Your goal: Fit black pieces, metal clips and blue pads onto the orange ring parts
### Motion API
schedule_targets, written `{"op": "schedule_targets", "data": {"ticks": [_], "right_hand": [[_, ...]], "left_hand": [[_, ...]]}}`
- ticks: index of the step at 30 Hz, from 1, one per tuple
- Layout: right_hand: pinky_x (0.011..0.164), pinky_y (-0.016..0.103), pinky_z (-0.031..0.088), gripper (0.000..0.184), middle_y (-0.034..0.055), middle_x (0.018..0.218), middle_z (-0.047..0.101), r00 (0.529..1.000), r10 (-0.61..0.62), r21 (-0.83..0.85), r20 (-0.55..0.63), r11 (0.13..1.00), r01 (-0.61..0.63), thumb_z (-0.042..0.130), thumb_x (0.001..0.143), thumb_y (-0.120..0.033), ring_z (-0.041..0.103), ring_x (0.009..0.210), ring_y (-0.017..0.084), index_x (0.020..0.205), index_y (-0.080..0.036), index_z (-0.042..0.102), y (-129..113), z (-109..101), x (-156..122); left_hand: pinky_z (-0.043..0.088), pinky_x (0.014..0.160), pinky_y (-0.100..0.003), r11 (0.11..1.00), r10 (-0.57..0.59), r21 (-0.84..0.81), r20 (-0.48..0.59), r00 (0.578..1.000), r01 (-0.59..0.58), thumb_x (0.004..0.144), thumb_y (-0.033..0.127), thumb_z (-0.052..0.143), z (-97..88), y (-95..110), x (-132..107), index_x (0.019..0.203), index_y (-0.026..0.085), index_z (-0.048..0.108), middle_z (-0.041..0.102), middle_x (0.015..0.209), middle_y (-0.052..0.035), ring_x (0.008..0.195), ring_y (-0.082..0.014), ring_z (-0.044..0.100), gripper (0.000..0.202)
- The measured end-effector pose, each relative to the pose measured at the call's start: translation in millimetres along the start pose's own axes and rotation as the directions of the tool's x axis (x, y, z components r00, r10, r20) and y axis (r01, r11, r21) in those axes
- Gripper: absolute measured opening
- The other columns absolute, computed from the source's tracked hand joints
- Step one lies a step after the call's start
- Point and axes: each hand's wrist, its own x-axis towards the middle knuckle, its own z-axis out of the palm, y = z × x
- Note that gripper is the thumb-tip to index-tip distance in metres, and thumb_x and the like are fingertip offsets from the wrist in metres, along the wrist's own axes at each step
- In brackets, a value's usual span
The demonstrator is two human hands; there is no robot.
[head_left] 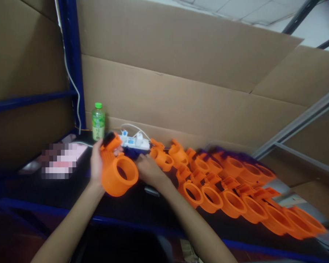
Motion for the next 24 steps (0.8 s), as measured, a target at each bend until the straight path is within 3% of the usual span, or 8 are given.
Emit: {"op": "schedule_targets", "data": {"ticks": [9,12,13,15,17,19,21,24], "right_hand": [[0.093,0.038,0.044,0.021,0.0123,0.097,0.074,0.997,0.041,-0.023,-0.062,0.999,-0.043,0.052,0.098,-0.017,0.062,0.102,0.025,0.099,-0.016,0.073,-5.2,2.2,5.5],[0.091,0.034,0.047,0.024,0.0105,0.109,0.074,0.972,0.104,0.092,-0.212,0.992,-0.086,0.05,0.1,-0.023,0.064,0.103,0.022,0.107,-0.018,0.073,3.8,-8.8,1.0],[0.09,0.032,0.049,0.024,0.0091,0.111,0.074,0.939,0.152,0.188,-0.308,0.977,-0.096,0.051,0.1,-0.026,0.066,0.102,0.021,0.109,-0.02,0.073,6.5,-11.9,-1.3],[0.082,0.03,0.053,0.023,0.0067,0.105,0.076,0.812,0.312,0.426,-0.493,0.901,-0.088,0.056,0.098,-0.032,0.069,0.09,0.019,0.108,-0.021,0.074,9.2,-16.5,-5.9],[0.071,0.03,0.055,0.024,0.0054,0.096,0.077,0.663,0.472,0.604,-0.581,0.796,-0.038,0.061,0.095,-0.036,0.069,0.075,0.017,0.107,-0.021,0.075,6.8,-19.2,-9.9],[0.066,0.03,0.056,0.025,0.0052,0.092,0.077,0.562,0.546,0.672,-0.622,0.74,0.024,0.063,0.093,-0.037,0.068,0.071,0.017,0.106,-0.02,0.075,-0.2,-21.1,-12.8],[0.072,0.032,0.057,0.021,0.0054,0.093,0.077,0.516,0.517,0.643,-0.683,0.761,0.09,0.064,0.093,-0.034,0.07,0.078,0.019,0.104,-0.021,0.076,-9.7,-23.2,-15.0],[0.079,0.034,0.058,0.017,0.0052,0.096,0.078,0.533,0.36,0.524,-0.766,0.83,0.192,0.066,0.092,-0.026,0.072,0.087,0.019,0.104,-0.023,0.077,-21.7,-26.0,-17.7]], "left_hand": [[0.054,0.053,-0.021,0.995,-0.095,0.043,0.013,0.995,0.094,0.09,0.043,0.056,1.1,-2.5,-0.6,0.099,0.013,0.071,0.068,0.071,-0.0052,0.053,-0.0112,0.06,0.034],[0.052,0.051,-0.02,0.991,-0.102,0.086,0.001,0.995,0.101,0.088,0.046,0.058,1.1,-4.8,-2.0,0.094,0.013,0.071,0.067,0.067,-0.0045,0.049,-0.0105,0.058,0.036],[0.052,0.05,-0.02,0.988,-0.098,0.117,-0.007,0.995,0.098,0.087,0.049,0.058,1.1,-6.2,-2.7,0.092,0.013,0.071,0.066,0.066,-0.0044,0.048,-0.0107,0.058,0.038],[0.051,0.049,-0.021,0.976,-0.092,0.198,-0.021,0.996,0.095,0.086,0.053,0.059,1.2,-10.2,-4.6,0.086,0.012,0.07,0.065,0.06,-0.004,0.046,-0.0117,0.058,0.042],[0.05,0.049,-0.022,0.953,-0.114,0.281,-0.021,0.993,0.115,0.085,0.057,0.059,1.2,-15.1,-6.6,0.082,0.011,0.07,0.064,0.056,-0.0045,0.046,-0.0133,0.06,0.047],[0.049,0.048,-0.022,0.922,-0.158,0.355,-0.016,0.987,0.153,0.085,0.059,0.059,0.7,-20.1,-8.2,0.082,0.011,0.07,0.066,0.056,-0.0062,0.047,-0.0153,0.062,0.049],[0.048,0.047,-0.023,0.892,-0.191,0.415,-0.016,0.981,0.181,0.086,0.06,0.059,-0.4,-24.2,-8.8,0.083,0.01,0.071,0.068,0.057,-0.0083,0.049,-0.0172,0.064,0.051],[0.047,0.047,-0.023,0.879,-0.223,0.429,-0.016,0.975,0.208,0.086,0.059,0.06,-3.1,-27.6,-7.2,0.085,0.009,0.071,0.069,0.058,-0.009,0.048,-0.0171,0.064,0.051]]}}
